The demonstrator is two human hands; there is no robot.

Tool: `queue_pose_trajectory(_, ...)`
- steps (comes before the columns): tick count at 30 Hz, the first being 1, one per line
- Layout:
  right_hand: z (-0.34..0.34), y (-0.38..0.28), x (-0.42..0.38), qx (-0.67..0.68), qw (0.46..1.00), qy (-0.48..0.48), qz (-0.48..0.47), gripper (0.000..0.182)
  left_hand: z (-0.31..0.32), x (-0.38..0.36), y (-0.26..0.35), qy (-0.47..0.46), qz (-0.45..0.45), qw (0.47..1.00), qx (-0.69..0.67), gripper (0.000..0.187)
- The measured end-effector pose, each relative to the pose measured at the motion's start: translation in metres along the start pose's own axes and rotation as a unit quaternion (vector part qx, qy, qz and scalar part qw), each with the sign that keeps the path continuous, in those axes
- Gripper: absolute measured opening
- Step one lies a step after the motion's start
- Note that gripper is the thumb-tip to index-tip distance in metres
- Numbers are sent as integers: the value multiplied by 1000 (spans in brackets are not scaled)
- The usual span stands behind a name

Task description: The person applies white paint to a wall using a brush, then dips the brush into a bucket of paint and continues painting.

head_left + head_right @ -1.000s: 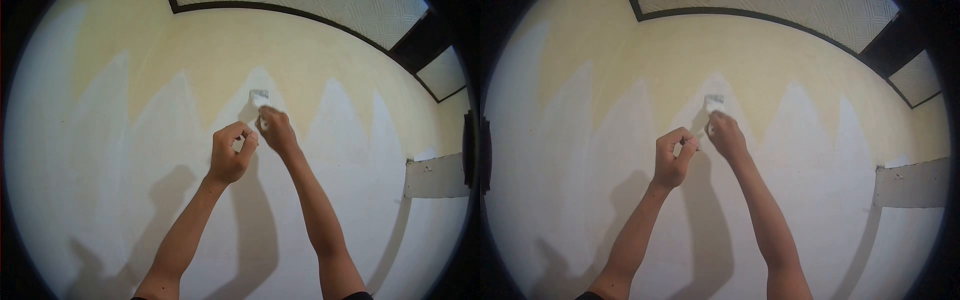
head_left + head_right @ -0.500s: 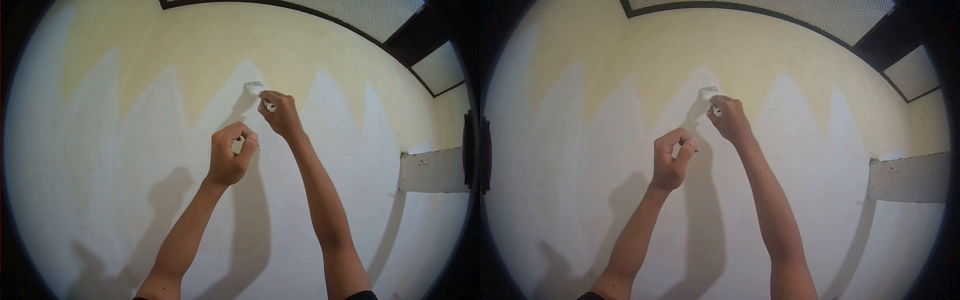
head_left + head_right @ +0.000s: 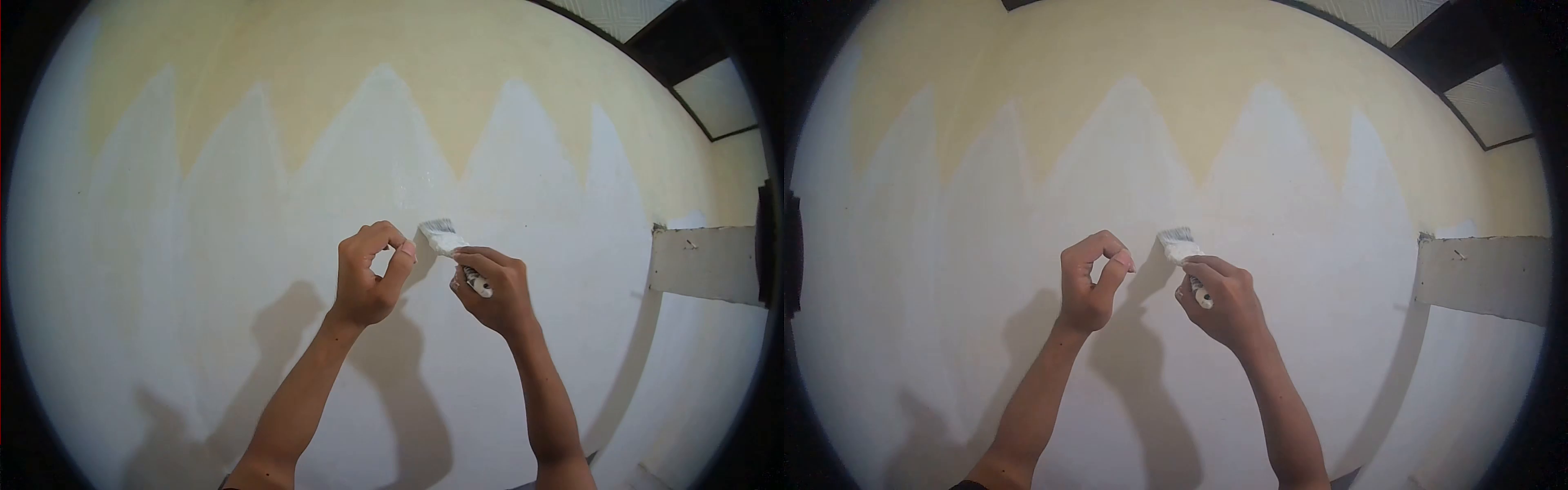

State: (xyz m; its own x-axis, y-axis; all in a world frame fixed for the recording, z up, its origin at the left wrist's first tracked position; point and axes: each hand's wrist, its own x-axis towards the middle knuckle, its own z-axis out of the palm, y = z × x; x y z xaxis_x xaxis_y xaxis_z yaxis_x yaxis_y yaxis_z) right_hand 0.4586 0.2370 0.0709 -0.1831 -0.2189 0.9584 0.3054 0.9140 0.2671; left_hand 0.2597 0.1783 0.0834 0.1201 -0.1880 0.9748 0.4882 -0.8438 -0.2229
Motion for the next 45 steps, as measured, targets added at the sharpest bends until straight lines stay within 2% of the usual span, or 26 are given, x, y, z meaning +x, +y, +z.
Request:
queue_pose_trajectory(2, -7, -8, -2, 3, 1000, 16, 9, 27, 6, -6, 1, -3, -10, 1000, -3, 19)
queue_pose_trajectory(5, 3, 3, 29, -27, 994, 68, -81, 28, 12, -10, 2, -3, -23, 1000, -15, 19)
queue_pose_trajectory(9, 27, 33, 49, 8, 997, 37, -72, 27, 20, -15, 3, 1, -24, 1000, -17, 18)
queue_pose_trajectory(12, 29, 35, 20, -5, 998, 25, -65, 23, 18, -23, 6, -4, -28, 999, -16, 17)
queue_pose_trajectory(15, 10, 15, -22, -18, 1000, -7, 5, 24, 16, -30, 5, -12, -25, 1000, -11, 17)
queue_pose_trajectory(18, 0, 8, -37, -20, 999, 25, -13, 25, 18, -31, 8, -19, -24, 1000, -2, 17)
queue_pose_trajectory(22, 1, 16, 1, -23, 993, 94, -68, 27, 29, -26, 12, -18, -28, 999, -26, 17)
queue_pose_trajectory(25, 17, 34, 23, 2, 992, 91, -83, 27, 41, -27, 18, -15, -32, 999, -40, 17)
queue_pose_trajectory(26, 21, 41, 21, 14, 997, 66, -48, 25, 43, -28, 18, -17, -27, 999, -34, 16)
queue_pose_trajectory(30, 16, 41, -16, -6, 998, 63, -21, 24, 45, -40, 21, -23, -25, 999, -8, 16)
queue_pose_trajectory(36, -12, 9, -79, 17, 996, 67, 60, 29, 46, -57, 31, -46, -54, 997, -14, 15)
queue_pose_trajectory(42, -28, -7, -95, -47, 985, 164, 32, 30, 70, -62, 56, -49, -47, 997, -35, 11)
queue_pose_trajectory(45, -29, -23, -134, 71, 950, 256, 166, 24, 77, -87, 79, -56, -58, 994, -74, 12)
